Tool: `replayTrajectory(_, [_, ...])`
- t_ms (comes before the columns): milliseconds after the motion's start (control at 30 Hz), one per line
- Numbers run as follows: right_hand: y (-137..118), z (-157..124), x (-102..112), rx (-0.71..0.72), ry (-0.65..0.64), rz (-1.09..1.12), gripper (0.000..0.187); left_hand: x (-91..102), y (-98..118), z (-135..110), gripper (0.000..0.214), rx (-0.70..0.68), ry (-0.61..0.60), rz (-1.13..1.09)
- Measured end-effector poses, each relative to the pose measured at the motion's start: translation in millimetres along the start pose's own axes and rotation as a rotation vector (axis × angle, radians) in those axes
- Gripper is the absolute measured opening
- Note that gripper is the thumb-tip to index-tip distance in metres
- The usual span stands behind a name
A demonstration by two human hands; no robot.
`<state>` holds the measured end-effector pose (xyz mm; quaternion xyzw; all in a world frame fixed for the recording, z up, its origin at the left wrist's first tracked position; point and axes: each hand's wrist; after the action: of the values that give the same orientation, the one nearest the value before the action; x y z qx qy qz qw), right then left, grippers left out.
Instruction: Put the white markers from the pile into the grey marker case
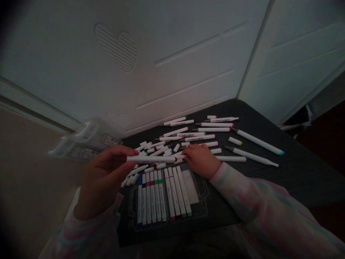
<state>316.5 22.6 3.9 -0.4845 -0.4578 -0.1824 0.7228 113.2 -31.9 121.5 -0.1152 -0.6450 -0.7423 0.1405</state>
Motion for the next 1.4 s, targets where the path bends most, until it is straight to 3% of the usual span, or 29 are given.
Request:
replayTrajectory(167, [1.6,1.4,-0.6,0.024,0.012,0.062,0.016,1.2,2.6,-6.1,0.014,0.001,-0.019,-0.082])
replayTrajectory(267, [1.7,2.0,2.5,0.045,0.09,0.227,0.015,-0.3,1.8,-5.7,0.014,0.06,-0.016,-0.139])
replayTrajectory(367, [-3.2,-0.1,12.5,-0.028,0.101,0.573,0.015,-5.3,0.3,-3.6,0.012,0.126,-0.003,-0.232])
replayTrajectory(533, [-20.2,-8.8,32.0,-0.139,-0.169,1.423,0.015,-18.0,-14.5,-0.5,0.01,0.218,-0.023,-0.31])
replayTrajectory(667, [-28.3,-12.6,36.2,-0.22,-0.268,1.747,0.016,-31.5,-31.8,-1.2,0.01,0.3,-0.087,-0.361])
replayTrajectory(900, [-27.3,-13.4,31.2,-0.259,-0.38,1.939,0.021,-47.3,-41.2,-2.8,0.009,0.346,-0.15,-0.423])
replayTrajectory(1067, [-27.8,-12.6,27.9,-0.318,-0.31,2.033,0.021,-49.4,-45.6,-1.2,0.01,0.351,-0.137,-0.459])
replayTrajectory(1167, [-28.6,-11.9,26.0,-0.289,-0.263,2.041,0.013,-49.8,-50.6,-1.6,0.012,0.354,-0.128,-0.481])
replayTrajectory(1400, [-28.7,-9.7,21.6,-0.285,-0.246,1.891,0.022,-49.6,-59.3,-0.8,0.014,0.352,-0.105,-0.507])
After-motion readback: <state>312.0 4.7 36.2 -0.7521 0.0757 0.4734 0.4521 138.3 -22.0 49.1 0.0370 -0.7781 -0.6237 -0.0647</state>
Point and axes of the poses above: each hand's wrist, its own z-axis towards the middle knuckle, its own x-axis out of the back of the hand, y = z × x, and after that the axes turned 8 degrees about z, right-handed
